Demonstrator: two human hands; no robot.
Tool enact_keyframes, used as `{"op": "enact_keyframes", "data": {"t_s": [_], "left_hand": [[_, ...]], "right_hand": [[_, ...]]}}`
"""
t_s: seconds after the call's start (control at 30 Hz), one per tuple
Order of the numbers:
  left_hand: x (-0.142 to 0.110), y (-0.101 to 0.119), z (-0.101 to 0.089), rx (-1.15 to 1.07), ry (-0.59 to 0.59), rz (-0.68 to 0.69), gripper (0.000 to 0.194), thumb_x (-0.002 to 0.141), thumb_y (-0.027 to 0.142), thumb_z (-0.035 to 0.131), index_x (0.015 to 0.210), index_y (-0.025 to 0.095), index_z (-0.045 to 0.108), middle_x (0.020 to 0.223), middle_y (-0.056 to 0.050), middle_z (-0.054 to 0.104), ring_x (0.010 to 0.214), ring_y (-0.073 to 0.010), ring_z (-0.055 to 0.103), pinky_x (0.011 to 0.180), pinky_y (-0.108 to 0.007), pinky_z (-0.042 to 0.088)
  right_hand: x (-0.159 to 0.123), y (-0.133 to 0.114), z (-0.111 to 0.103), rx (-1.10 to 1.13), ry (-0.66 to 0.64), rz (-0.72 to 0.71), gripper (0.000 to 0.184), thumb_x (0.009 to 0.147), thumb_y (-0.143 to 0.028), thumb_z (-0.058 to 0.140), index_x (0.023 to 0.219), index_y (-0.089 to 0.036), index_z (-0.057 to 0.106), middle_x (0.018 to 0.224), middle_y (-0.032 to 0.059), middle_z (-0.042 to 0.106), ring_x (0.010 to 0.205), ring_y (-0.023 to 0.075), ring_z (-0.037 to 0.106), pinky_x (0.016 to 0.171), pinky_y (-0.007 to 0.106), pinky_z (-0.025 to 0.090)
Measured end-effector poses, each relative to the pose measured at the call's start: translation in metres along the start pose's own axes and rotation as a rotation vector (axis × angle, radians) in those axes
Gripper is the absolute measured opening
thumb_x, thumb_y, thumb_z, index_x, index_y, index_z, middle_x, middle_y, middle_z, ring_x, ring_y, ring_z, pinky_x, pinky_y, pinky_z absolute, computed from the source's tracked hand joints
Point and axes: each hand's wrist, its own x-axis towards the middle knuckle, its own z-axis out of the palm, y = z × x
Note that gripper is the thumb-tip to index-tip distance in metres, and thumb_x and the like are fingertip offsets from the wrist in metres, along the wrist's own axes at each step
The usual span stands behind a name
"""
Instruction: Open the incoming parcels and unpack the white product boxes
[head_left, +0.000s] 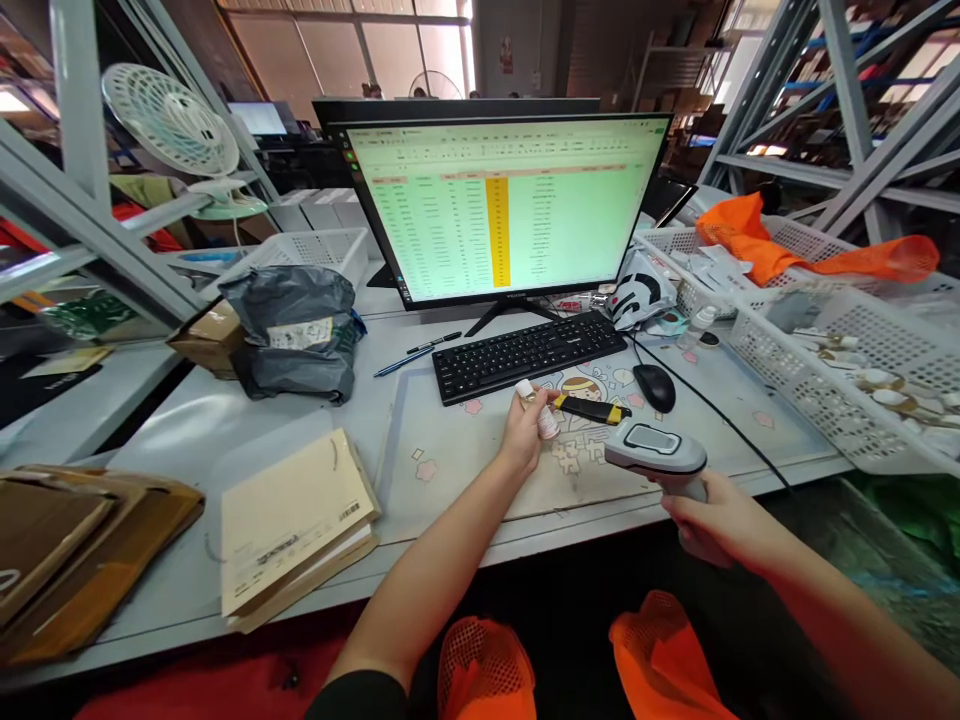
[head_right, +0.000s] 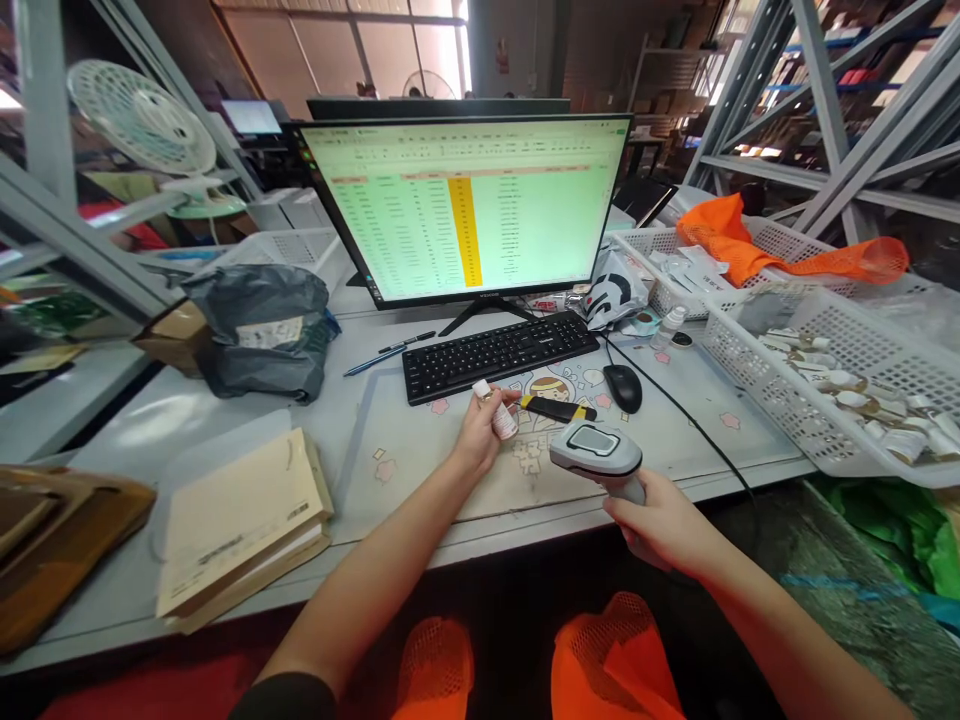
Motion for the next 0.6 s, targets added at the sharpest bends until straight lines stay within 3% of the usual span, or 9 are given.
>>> {"op": "enact_keyframes", "data": {"t_s": [0.3, 0.37, 0.43, 0.5, 0.6], "left_hand": [[0.002, 0.002, -0.001, -0.026, -0.003, 0.023, 0.045, 0.077, 0.041, 0.086, 0.099, 0.021, 0.053, 0.093, -0.003, 0.074, 0.099, -0.0182, 0.07, 0.094, -0.032, 0.05], [0.003, 0.002, -0.002, -0.013, 0.011, 0.011, 0.046, 0.075, 0.042, 0.087, 0.1, 0.022, 0.053, 0.091, -0.002, 0.074, 0.097, -0.0176, 0.07, 0.092, -0.031, 0.05], [0.004, 0.002, -0.003, 0.012, 0.02, -0.004, 0.049, 0.074, 0.045, 0.087, 0.1, 0.022, 0.053, 0.087, -0.002, 0.073, 0.092, -0.0176, 0.07, 0.088, -0.031, 0.051], [0.006, 0.001, -0.004, 0.041, 0.015, -0.016, 0.053, 0.072, 0.05, 0.088, 0.1, 0.021, 0.053, 0.08, 0.0, 0.071, 0.085, -0.0182, 0.07, 0.083, -0.032, 0.052], [0.005, 0.0, -0.005, 0.075, -0.004, -0.016, 0.059, 0.066, 0.054, 0.091, 0.099, 0.021, 0.055, 0.073, 0.002, 0.067, 0.078, -0.0178, 0.068, 0.077, -0.031, 0.052]], "right_hand": [[-0.013, 0.006, -0.006, 0.049, 0.026, 0.01, 0.04, 0.078, -0.054, 0.073, 0.084, -0.023, 0.049, 0.05, -0.0059, 0.05, 0.029, 0.0118, 0.038, 0.032, 0.022, 0.022], [-0.01, 0.007, -0.017, -0.006, 0.102, -0.031, 0.041, 0.078, -0.055, 0.075, 0.091, -0.022, 0.055, 0.053, -0.0033, 0.056, 0.035, 0.0145, 0.046, 0.035, 0.024, 0.03], [0.004, 0.008, -0.044, -0.09, 0.245, -0.112, 0.046, 0.077, -0.055, 0.078, 0.102, -0.02, 0.061, 0.063, 0.0024, 0.066, 0.05, 0.0203, 0.06, 0.044, 0.028, 0.044], [0.028, 0.012, -0.084, -0.169, 0.387, -0.149, 0.047, 0.077, -0.055, 0.079, 0.105, -0.019, 0.065, 0.077, 0.0108, 0.073, 0.067, 0.0274, 0.069, 0.056, 0.034, 0.053], [0.072, 0.02, -0.151, -0.364, 0.62, -0.169, 0.04, 0.078, -0.057, 0.076, 0.085, -0.018, 0.069, 0.081, 0.0195, 0.073, 0.07, 0.0353, 0.071, 0.057, 0.043, 0.053]]}}
